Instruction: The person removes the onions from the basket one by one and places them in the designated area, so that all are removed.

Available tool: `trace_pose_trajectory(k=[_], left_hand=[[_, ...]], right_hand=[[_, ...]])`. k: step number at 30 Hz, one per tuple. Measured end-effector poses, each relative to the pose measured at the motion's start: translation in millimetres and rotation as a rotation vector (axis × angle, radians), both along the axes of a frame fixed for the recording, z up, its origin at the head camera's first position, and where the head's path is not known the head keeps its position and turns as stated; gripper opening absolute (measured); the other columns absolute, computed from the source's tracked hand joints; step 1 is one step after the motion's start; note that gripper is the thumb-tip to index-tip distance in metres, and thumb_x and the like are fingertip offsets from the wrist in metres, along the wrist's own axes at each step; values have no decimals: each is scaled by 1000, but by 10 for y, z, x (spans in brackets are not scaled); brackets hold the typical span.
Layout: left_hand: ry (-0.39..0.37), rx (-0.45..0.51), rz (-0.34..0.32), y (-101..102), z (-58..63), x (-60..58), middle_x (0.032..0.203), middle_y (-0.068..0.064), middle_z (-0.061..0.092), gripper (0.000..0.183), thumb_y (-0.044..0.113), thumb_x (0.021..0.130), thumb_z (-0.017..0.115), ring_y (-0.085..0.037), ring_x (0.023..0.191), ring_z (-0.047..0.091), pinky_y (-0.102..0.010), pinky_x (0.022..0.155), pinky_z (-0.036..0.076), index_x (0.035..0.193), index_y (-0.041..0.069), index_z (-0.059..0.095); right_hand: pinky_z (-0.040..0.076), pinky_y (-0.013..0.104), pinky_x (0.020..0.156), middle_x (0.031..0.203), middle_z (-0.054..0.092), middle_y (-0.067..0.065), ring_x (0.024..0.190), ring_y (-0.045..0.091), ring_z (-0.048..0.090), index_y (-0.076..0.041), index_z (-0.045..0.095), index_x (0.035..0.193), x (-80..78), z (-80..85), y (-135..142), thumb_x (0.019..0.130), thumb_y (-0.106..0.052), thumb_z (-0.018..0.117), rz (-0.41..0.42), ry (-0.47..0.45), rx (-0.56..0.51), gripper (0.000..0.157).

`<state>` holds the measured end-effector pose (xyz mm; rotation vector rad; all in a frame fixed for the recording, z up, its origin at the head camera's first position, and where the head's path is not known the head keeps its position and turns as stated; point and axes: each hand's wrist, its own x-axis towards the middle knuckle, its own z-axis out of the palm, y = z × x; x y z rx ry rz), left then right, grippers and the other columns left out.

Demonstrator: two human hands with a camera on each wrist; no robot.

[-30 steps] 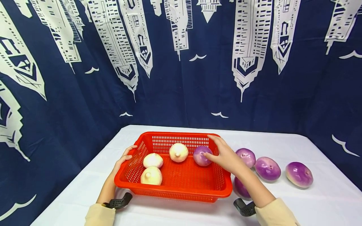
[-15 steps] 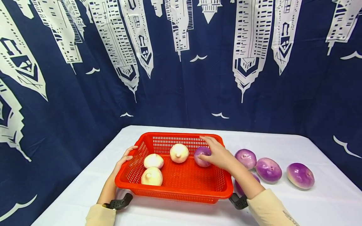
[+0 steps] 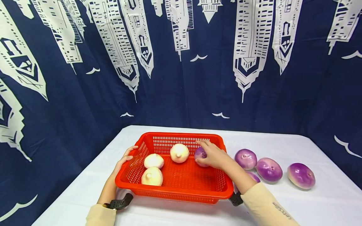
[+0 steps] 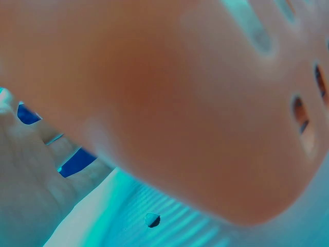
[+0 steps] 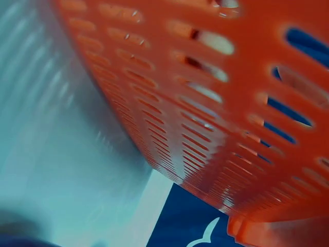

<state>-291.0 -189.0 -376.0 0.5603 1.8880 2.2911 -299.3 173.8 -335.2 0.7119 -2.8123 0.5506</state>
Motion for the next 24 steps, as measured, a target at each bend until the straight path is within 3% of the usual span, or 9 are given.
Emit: trace_pose_trajectory(k=[12,20,24], left_hand=[[54,4,-22,-10,-26,15,123,1,36,43,2,87,19,-14,109,41,-27,90,39,126,15,30],[21,-6,-3,1,-2,13,125,-2,33,43,3,87,20,-17,112,39,-28,91,39,129,11,25],[50,2,-9,5,-22,3,124,-1,35,44,2,87,19,-15,109,41,-26,90,40,128,13,28]], right_hand=[[38,64,86,133,42,20,121,40,43,-10,42,134,-79,-3,-72,74,-34,66,-61,-98,111,69],[43,59,82,131,45,22,116,40,47,-8,44,132,-99,-48,-112,72,-35,67,-98,-67,300,69],[44,56,84,132,45,22,115,39,49,-9,42,133,-106,-77,-108,71,-38,68,-102,-70,388,73]])
